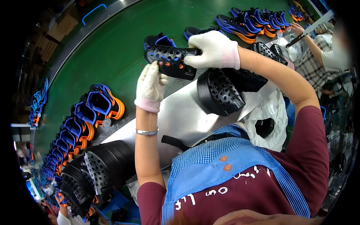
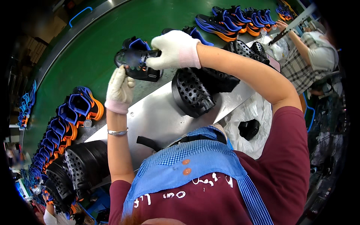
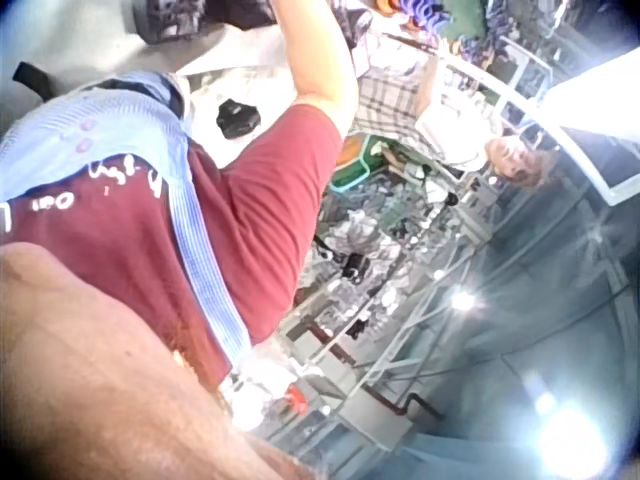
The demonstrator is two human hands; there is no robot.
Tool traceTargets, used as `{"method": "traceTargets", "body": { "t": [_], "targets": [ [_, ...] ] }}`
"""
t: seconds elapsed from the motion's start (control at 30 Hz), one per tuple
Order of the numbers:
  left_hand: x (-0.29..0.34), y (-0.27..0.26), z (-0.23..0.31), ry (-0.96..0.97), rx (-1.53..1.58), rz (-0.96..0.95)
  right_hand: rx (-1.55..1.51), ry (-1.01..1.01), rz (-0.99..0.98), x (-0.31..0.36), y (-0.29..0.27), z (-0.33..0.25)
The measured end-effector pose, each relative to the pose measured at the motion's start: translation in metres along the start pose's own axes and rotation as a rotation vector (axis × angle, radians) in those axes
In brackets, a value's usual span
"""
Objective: The person inserts black perforated shoe inserts into blue and orange sneakers on a green factory table. They handle the shoes and inserts one at a time, placing the inserts inside the shoes and arranging them in a row.
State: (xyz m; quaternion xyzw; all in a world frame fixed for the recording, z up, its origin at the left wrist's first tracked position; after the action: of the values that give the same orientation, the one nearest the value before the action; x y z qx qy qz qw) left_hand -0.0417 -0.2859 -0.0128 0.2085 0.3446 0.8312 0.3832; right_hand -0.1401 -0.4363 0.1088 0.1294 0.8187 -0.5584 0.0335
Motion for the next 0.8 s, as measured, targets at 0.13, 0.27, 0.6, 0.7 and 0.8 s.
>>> {"method": "traceTargets", "body": {
  "t": [0.13,0.27,0.6,0.7,0.8],
  "targets": [
    [-0.008,-0.023,-0.024,-0.073,0.087,-0.048,0.078,0.019,-0.091,-0.009,0.015,0.007],
    [-0.003,0.002,-0.029,-0.046,0.123,0.118,0.047,-0.014,-0.103,-0.014,0.019,-0.006],
    [-0.021,0.006,-0.023,0.047,0.464,0.338,0.080,0.064,-0.303,-0.017,0.055,-0.025],
    [-0.026,0.008,-0.027,0.016,0.432,0.430,0.009,0.045,-0.300,-0.021,0.055,-0.020],
    [-0.032,-0.005,-0.031,-0.002,0.350,0.443,-0.040,0.053,-0.251,-0.023,0.053,-0.019]
  ]
}}
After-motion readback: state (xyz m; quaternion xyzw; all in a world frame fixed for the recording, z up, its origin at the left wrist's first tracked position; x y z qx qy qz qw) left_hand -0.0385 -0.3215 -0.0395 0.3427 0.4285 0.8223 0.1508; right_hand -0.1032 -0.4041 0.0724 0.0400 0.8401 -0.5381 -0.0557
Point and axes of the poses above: each hand's wrist, its own x-axis away from the middle knuckle, its own y-axis out of the palm, z = x × y, the point moved 6 cm from there along -x, towards the middle knuckle, and after that the axes turned 6 degrees about z, right-handed, at the moved point
